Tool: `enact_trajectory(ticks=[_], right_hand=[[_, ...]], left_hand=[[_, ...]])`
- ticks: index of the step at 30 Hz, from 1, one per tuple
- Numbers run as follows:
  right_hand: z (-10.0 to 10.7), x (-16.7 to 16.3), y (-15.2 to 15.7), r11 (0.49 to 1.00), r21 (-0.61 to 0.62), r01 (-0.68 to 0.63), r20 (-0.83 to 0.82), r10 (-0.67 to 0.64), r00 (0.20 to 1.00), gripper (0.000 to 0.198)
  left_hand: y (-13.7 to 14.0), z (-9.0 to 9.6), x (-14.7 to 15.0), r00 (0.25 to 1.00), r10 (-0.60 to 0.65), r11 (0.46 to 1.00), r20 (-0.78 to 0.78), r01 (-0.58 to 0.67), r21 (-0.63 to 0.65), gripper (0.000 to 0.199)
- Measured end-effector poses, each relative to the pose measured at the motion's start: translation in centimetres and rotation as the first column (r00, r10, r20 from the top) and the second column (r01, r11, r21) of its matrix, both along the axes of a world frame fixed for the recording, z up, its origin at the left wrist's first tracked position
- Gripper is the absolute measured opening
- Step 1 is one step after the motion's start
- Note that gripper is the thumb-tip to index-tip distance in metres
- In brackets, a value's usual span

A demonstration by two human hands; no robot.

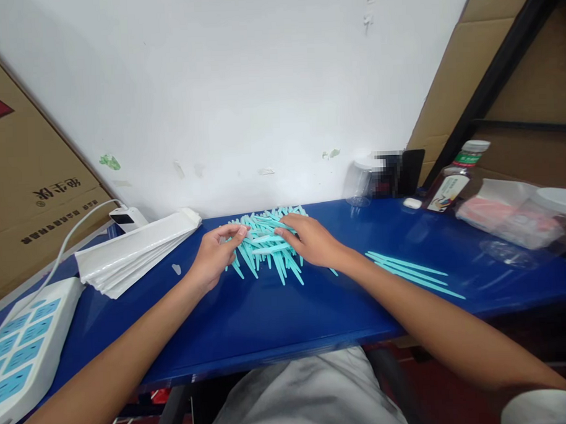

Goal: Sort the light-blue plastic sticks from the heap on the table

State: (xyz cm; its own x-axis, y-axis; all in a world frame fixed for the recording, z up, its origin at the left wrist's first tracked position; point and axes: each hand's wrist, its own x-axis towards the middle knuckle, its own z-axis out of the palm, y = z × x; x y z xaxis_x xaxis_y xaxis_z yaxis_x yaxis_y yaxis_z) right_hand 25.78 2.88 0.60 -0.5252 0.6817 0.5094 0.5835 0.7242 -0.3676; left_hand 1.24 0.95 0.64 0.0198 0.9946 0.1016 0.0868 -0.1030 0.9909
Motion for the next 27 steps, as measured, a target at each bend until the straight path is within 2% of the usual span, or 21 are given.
enact_trajectory(ticks=[3, 7, 14, 27], right_hand=[[-0.03, -0.1, -0.05, 1.0, -0.017, -0.007, 0.004, 0.007, 1.0, 0.028], [-0.02, -0.12, -0.05, 0.999, -0.039, -0.024, -0.016, 0.024, 1.0, 0.03], [-0.11, -0.02, 0.14, 0.998, -0.049, -0.047, -0.037, 0.045, 0.998, 0.03], [0.04, 0.06, 0.01, 0.994, -0.071, -0.08, -0.04, 0.078, 0.996, 0.031]], left_hand=[[0.28, 0.04, -0.24, 0.997, 0.04, 0.998, 0.062, -0.037, -0.044, 0.042], [0.38, 0.1, -0.35, 0.995, 0.009, 0.999, 0.098, -0.005, -0.034, 0.039], [0.16, 0.0, -0.32, 0.997, -0.055, 0.998, 0.048, 0.055, 0.002, 0.043], [0.61, -0.54, -0.72, 0.999, -0.035, 0.999, 0.012, 0.035, 0.032, 0.05]])
